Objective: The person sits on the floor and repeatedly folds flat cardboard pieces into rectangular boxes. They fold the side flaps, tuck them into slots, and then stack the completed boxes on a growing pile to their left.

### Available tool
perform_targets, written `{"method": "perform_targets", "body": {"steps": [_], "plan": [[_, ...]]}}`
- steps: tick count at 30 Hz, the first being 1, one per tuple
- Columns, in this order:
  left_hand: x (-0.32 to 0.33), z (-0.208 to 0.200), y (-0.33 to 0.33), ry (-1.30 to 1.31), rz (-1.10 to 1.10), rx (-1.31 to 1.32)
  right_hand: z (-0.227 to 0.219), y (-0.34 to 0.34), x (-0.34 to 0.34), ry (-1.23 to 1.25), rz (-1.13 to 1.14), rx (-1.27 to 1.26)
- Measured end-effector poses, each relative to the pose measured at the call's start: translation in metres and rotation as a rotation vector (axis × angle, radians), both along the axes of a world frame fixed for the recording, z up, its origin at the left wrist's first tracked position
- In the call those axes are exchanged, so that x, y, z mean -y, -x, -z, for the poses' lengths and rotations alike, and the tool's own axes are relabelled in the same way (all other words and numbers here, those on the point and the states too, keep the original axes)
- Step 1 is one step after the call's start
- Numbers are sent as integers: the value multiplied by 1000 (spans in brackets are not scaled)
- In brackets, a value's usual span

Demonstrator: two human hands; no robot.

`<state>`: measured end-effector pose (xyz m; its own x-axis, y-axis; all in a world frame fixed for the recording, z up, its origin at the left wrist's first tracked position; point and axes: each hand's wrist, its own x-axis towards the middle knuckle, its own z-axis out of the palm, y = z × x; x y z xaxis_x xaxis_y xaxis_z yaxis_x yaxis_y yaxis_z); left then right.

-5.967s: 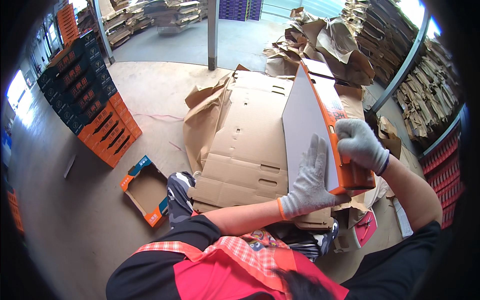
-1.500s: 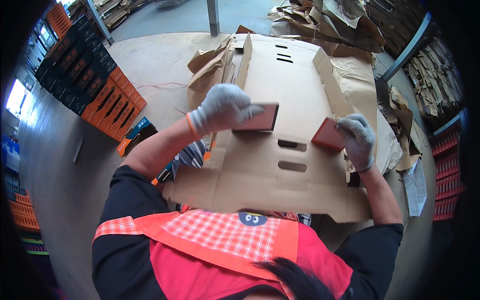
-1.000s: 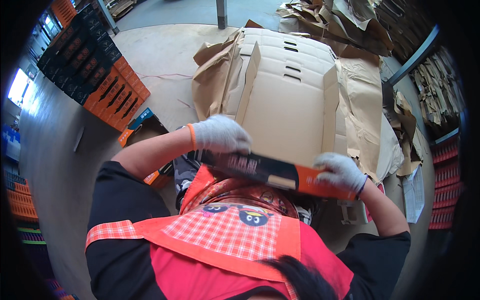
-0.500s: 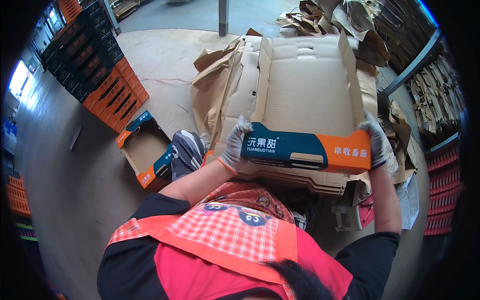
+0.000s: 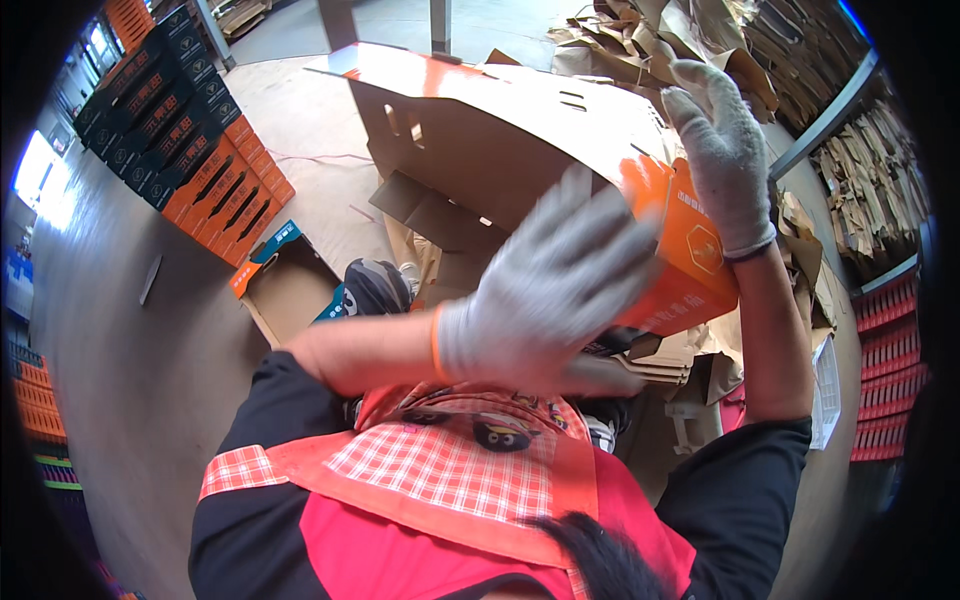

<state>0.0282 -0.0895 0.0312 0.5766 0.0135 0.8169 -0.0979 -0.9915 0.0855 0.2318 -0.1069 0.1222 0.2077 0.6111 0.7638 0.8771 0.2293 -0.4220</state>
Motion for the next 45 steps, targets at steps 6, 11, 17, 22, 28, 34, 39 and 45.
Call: {"method": "perform_targets", "body": {"steps": [6, 11, 17, 22, 28, 34, 39, 45], "plan": [[-61, -73, -78, 96, -150, -467, -1, -38, 31, 95, 92, 448], [-75, -67, -86, 58, -102, -404, -24, -45, 53, 551, 159, 239], [-70, -59, -76, 99, -63, -286, -7, -50, 13, 457, 89, 1000], [-51, -45, -65, 110, -72, -257, 10, -52, -10, 632, 122, 306], [-97, -47, -56, 437, 327, 210, 1, 18, -4, 432, -246, 595], [-88, 23, 51, 182, 214, -207, 5, -62, -8, 452, -271, -97], [-39, 38, 113, 332, 119, -233, 69, -141, 26, 727, -359, -763], [-15, -31, 13, 27, 93, -15, 279, -68, 42, 759, 225, -669]]}}
